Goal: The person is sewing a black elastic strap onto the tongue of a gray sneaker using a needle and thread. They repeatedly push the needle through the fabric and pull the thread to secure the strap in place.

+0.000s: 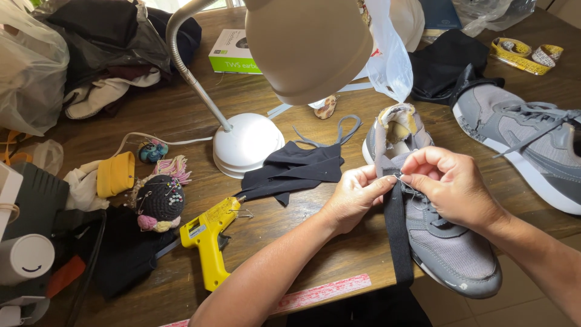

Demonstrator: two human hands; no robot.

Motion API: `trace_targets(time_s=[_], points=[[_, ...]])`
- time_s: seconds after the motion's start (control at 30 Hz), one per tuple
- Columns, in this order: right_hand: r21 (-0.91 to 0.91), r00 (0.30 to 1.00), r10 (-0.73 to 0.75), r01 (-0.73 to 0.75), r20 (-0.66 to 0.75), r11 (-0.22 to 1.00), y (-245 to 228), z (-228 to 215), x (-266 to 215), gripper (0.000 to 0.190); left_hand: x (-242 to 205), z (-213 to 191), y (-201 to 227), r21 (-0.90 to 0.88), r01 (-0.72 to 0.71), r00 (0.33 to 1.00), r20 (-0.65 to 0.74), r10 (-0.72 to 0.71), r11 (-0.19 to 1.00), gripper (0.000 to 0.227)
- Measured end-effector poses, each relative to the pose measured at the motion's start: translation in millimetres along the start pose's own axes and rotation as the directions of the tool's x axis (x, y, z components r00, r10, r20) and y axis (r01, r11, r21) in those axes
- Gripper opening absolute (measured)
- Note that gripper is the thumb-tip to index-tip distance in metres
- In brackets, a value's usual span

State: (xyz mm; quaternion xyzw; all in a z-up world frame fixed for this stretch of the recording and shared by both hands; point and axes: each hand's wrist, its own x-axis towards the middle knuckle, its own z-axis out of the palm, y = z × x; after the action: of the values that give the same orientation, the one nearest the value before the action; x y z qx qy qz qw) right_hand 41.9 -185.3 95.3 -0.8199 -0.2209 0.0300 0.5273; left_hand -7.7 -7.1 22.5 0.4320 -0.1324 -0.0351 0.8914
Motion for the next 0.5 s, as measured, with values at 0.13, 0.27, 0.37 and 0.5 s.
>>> trace_targets(time_s=[0.13,0.27,0.37,0.5], points=[[-0.047,0.992,0.003,0.003,0.122,0.999,-19.4,-13.7,4.0,0.010,0.5,-1.6,-0.2,-0.012,0.013,1.000,0.008,-0.013,1.000,0.024],[-0.226,0.984,-0.028,0.068,0.177,0.972,-36.0,-35.2,2.1,0.018,1.6,0.8,-0.7,-0.045,0.028,1.000,0.012,-0.027,0.999,0.030],[-0.498,0.982,-0.088,0.162,0.170,0.852,-39.5,-38.3,-0.7,0.017,1.5,1.8,0.8,-0.039,0.039,0.999,-0.003,-0.039,0.998,0.026],[-0.427,0.826,-0.477,0.564,0.299,0.707,-26.1,-34.5,0.5,0.012,2.2,0.8,-1.8,-0.067,0.045,0.999,-0.009,-0.045,0.997,0.027]])
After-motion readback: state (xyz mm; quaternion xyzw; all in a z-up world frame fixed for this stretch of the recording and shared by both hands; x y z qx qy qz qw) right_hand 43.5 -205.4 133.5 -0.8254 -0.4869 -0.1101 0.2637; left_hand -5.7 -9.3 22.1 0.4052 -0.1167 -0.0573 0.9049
